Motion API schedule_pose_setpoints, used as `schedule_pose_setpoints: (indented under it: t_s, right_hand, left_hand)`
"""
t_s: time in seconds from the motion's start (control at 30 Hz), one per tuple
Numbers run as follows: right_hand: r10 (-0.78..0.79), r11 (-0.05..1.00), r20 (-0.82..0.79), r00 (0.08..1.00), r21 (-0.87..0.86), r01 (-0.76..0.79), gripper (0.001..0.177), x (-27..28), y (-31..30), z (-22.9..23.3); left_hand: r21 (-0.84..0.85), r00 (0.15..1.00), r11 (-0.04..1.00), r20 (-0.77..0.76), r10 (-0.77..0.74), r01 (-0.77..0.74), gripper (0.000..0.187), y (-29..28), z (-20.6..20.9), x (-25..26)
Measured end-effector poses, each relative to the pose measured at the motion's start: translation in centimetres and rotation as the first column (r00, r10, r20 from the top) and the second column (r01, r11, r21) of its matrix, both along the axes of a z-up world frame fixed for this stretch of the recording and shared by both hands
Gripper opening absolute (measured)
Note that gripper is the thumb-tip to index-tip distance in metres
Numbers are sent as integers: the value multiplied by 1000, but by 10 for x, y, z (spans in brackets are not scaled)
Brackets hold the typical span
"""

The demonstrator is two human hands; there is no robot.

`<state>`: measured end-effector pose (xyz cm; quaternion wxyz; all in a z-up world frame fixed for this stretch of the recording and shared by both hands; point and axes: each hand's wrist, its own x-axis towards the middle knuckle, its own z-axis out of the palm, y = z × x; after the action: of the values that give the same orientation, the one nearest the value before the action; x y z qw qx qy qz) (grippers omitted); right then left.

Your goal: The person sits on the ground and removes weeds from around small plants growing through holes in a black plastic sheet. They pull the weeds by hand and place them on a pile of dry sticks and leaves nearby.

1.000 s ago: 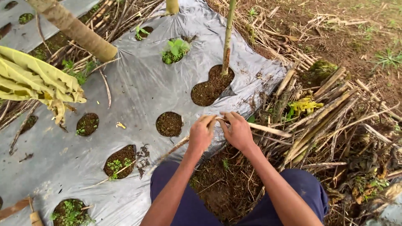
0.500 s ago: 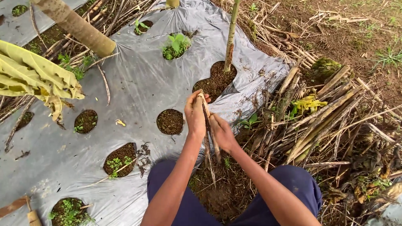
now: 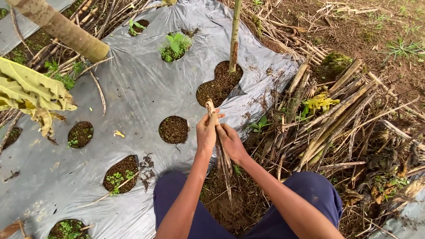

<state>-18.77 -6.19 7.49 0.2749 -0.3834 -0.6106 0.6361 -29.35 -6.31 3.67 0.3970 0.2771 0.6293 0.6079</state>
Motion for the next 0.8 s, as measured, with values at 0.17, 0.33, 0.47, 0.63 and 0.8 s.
schedule_pose_setpoints:
  t_s: [0.17, 0.33, 0.47, 0.63, 0.8]
  right_hand:
    - [65, 946, 18, 998, -318, -56, 78, 11, -2, -34]
    - [47, 933, 23, 999, -358, -35, 83, 15, 6, -66]
    - [-164, 886, -15, 986, -443, 140, 71, 18, 17, -51]
    - [-450, 828, 110, 886, -322, 460, 67, 51, 70, -63]
    - [-557, 763, 211, 803, -251, 595, 60, 75, 86, -58]
  left_hand:
    - [183, 987, 982, 161, 9, -39, 36, 22, -21, -14]
    - [297, 966, 955, 245, -89, 13, 40, 36, -25, -15]
    - [20, 995, 995, -29, -93, 94, 52, 33, -31, -4]
    - [-311, 914, 869, -1, -405, 384, 62, 9, -55, 43]
    - [-130, 780, 773, 197, -594, 621, 61, 16, -91, 79]
